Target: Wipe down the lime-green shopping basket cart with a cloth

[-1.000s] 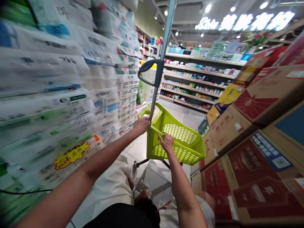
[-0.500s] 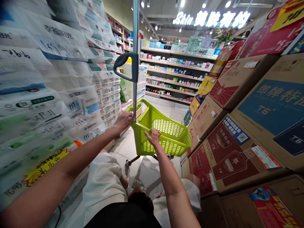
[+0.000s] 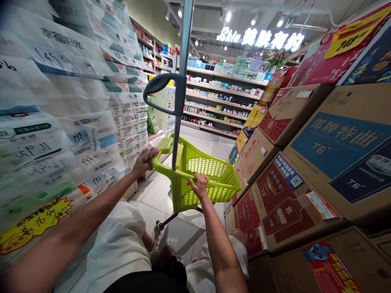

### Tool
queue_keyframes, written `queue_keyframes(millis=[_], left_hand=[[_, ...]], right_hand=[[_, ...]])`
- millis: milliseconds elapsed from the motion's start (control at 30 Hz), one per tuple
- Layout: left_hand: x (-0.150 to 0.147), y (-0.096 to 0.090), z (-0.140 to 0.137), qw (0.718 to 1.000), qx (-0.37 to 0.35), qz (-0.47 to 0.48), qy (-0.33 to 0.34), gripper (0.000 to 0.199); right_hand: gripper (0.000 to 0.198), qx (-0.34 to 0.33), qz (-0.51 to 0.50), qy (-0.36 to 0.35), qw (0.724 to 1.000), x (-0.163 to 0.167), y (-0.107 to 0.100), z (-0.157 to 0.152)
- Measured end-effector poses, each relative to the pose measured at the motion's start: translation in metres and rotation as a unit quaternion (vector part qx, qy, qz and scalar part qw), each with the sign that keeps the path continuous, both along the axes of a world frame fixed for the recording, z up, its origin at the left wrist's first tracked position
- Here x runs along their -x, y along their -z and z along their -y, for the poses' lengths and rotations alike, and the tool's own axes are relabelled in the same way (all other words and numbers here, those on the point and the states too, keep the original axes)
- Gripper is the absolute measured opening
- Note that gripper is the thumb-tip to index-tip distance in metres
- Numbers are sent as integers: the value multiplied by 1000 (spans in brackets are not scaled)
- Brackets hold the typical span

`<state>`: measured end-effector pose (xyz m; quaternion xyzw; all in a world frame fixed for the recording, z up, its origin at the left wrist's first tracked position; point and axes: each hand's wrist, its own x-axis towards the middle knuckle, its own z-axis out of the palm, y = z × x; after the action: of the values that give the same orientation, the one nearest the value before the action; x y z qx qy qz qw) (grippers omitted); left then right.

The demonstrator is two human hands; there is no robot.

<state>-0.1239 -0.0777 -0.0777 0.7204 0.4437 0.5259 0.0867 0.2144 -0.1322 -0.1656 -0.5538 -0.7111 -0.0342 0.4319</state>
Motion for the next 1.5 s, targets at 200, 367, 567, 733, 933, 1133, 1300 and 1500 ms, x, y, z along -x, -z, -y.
queue_keyframes(millis=[200,367,567,733,933,1133,1300,1500], left_hand=[[-21,-22,22,994,-45,-72,66,42],[-37,-22,60,987,-50,-135,65,52],[-54,-41,79,995,99,-12,24,51],[-101,-74,107,984,121,55,114,55],[-134,-125,70,957,186,141,174,65],[-120,-109,80,928,289,-133,192,22],[-152,-109,106,994,41,-97,1,49],[-162,-50,135,978,-111,-154,-85,39]], right_hand=[[34,14,-11,3,1000,-24,1,-3],[25,30,-30,0,999,-39,0,-6],[18,29,-40,-4,999,-43,-2,-3],[17,26,-50,2,998,-37,-2,-2],[16,25,-50,2,998,-28,-3,-2],[15,17,-61,9,998,-28,0,1],[11,21,-54,7,998,-30,0,2],[11,16,-57,-11,998,-26,0,-1]])
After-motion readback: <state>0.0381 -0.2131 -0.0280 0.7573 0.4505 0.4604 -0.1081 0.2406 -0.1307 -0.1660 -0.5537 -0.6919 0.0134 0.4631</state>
